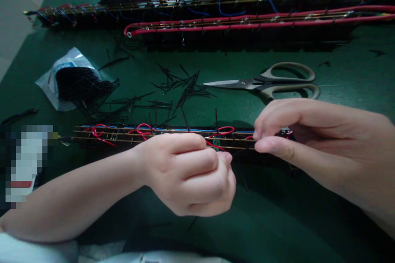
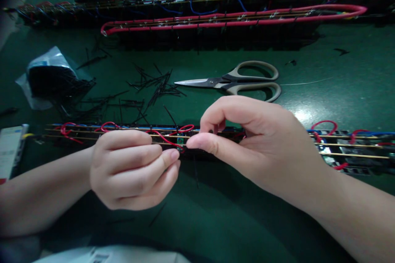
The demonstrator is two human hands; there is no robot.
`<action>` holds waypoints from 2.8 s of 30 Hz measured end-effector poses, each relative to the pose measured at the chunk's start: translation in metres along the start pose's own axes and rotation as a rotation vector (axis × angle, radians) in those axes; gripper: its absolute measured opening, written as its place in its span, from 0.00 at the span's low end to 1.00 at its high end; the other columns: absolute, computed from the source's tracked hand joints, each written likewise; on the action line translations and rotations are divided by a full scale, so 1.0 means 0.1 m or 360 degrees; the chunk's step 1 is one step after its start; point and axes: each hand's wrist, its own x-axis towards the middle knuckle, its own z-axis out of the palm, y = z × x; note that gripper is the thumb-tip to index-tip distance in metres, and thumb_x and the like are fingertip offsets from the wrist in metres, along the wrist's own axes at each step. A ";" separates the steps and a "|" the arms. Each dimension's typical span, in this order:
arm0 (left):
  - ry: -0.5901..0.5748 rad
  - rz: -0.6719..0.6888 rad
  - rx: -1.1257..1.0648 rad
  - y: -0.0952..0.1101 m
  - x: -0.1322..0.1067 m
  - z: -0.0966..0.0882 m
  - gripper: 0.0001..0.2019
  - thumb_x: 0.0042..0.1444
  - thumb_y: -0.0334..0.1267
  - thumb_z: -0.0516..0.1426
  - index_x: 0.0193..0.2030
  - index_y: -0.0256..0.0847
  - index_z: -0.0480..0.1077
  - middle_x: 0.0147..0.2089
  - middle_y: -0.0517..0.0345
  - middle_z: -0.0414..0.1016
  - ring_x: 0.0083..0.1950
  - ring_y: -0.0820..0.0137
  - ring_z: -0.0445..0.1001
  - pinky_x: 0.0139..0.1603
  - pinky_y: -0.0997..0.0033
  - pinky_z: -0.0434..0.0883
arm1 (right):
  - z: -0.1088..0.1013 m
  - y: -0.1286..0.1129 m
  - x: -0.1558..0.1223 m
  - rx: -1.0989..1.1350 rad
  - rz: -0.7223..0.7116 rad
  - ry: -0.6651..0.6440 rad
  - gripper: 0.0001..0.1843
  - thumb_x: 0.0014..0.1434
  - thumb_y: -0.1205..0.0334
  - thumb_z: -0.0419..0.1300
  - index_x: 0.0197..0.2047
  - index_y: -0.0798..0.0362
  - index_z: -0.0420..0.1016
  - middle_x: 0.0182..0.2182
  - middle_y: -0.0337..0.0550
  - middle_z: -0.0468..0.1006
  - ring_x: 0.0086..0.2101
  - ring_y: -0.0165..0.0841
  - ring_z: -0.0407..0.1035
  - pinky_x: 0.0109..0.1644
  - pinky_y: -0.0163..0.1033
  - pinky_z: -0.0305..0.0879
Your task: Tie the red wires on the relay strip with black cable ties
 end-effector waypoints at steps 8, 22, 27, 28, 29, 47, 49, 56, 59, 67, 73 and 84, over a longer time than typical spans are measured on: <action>-0.0016 0.0069 0.0140 -0.01 -0.02 -0.02 0.09 0.61 0.32 0.63 0.30 0.49 0.81 0.37 0.68 0.82 0.32 0.77 0.75 0.24 0.75 0.73 | -0.02 0.02 0.00 0.0066 0.0005 0.0004 0.15 0.58 0.42 0.69 0.30 0.42 0.77 0.27 0.36 0.78 0.29 0.35 0.72 0.28 0.42 0.65; 0.0104 -0.0139 -0.0018 0.01 0.04 -0.03 0.10 0.57 0.31 0.63 0.26 0.48 0.76 0.38 0.66 0.82 0.30 0.75 0.75 0.26 0.71 0.75 | 0.04 0.03 0.03 0.0569 0.0373 0.0241 0.13 0.55 0.50 0.74 0.33 0.45 0.76 0.31 0.35 0.80 0.28 0.27 0.75 0.29 0.30 0.73; 0.0026 -0.0033 -0.0041 -0.01 -0.01 0.00 0.07 0.58 0.31 0.63 0.31 0.48 0.78 0.37 0.63 0.82 0.31 0.73 0.76 0.28 0.71 0.77 | 0.03 0.05 0.04 0.0548 0.0354 0.0204 0.10 0.54 0.58 0.75 0.33 0.46 0.77 0.31 0.35 0.79 0.27 0.27 0.72 0.26 0.30 0.70; 0.0008 -0.0027 -0.0041 -0.02 -0.01 0.00 0.07 0.58 0.31 0.63 0.32 0.48 0.78 0.35 0.64 0.82 0.31 0.73 0.77 0.28 0.71 0.77 | 0.03 0.05 0.04 0.0548 0.0351 0.0203 0.11 0.54 0.57 0.75 0.33 0.46 0.76 0.31 0.35 0.79 0.27 0.27 0.72 0.26 0.30 0.70; 0.0000 -0.0029 -0.0043 -0.03 0.00 0.00 0.07 0.59 0.31 0.62 0.32 0.49 0.77 0.34 0.65 0.81 0.30 0.74 0.77 0.28 0.72 0.76 | 0.03 0.05 0.04 0.0536 0.0346 0.0200 0.11 0.54 0.57 0.75 0.34 0.46 0.76 0.31 0.35 0.79 0.28 0.28 0.73 0.27 0.31 0.71; -0.0404 -0.0610 -0.0146 -0.16 0.05 0.01 0.06 0.69 0.32 0.54 0.41 0.41 0.72 0.38 0.57 0.81 0.40 0.67 0.76 0.40 0.66 0.72 | 0.04 0.08 0.05 0.0274 0.0166 0.0111 0.08 0.58 0.55 0.71 0.36 0.45 0.77 0.32 0.36 0.79 0.30 0.30 0.73 0.31 0.36 0.70; -0.0478 -0.0592 -0.0231 -0.17 0.05 0.00 0.08 0.70 0.33 0.53 0.39 0.40 0.73 0.38 0.56 0.80 0.39 0.67 0.75 0.42 0.65 0.72 | 0.03 0.10 0.06 0.0254 0.0122 0.0100 0.08 0.59 0.56 0.71 0.36 0.45 0.77 0.32 0.36 0.79 0.30 0.30 0.73 0.32 0.36 0.70; -0.0636 -0.0767 -0.0645 -0.21 0.07 -0.06 0.09 0.64 0.26 0.54 0.48 0.38 0.71 0.43 0.53 0.78 0.44 0.66 0.73 0.45 0.66 0.73 | 0.04 0.03 0.03 0.0074 0.0169 0.0063 0.07 0.61 0.53 0.68 0.36 0.46 0.78 0.29 0.35 0.77 0.28 0.30 0.70 0.37 0.40 0.71; -0.0639 -0.0840 -0.0855 -0.23 0.07 -0.09 0.11 0.60 0.23 0.55 0.47 0.38 0.68 0.44 0.55 0.76 0.46 0.67 0.72 0.49 0.67 0.72 | 0.03 0.03 0.02 -0.0001 0.0152 0.0011 0.07 0.61 0.52 0.67 0.37 0.45 0.78 0.29 0.36 0.78 0.30 0.33 0.73 0.37 0.41 0.71; -0.0703 -0.1020 -0.0963 -0.21 0.08 -0.12 0.11 0.61 0.24 0.55 0.47 0.41 0.65 0.48 0.55 0.74 0.49 0.69 0.71 0.49 0.71 0.72 | 0.02 0.05 0.03 -0.0051 0.0145 0.0013 0.09 0.61 0.49 0.67 0.37 0.44 0.77 0.29 0.37 0.77 0.29 0.34 0.70 0.35 0.42 0.71; -0.0839 -0.1152 -0.0782 -0.19 0.09 -0.16 0.08 0.64 0.32 0.59 0.49 0.40 0.67 0.45 0.57 0.75 0.45 0.69 0.73 0.45 0.70 0.70 | 0.04 0.07 0.02 -0.0067 0.0136 0.0025 0.09 0.61 0.49 0.67 0.37 0.44 0.77 0.29 0.37 0.76 0.30 0.35 0.71 0.36 0.43 0.72; -0.0627 -0.1040 -0.0628 -0.09 0.05 -0.04 0.04 0.67 0.33 0.55 0.46 0.40 0.71 0.38 0.58 0.73 0.39 0.68 0.69 0.40 0.69 0.66 | -0.01 0.03 0.06 -0.0285 0.0037 -0.0057 0.08 0.63 0.52 0.64 0.36 0.46 0.77 0.29 0.39 0.78 0.27 0.34 0.70 0.25 0.39 0.63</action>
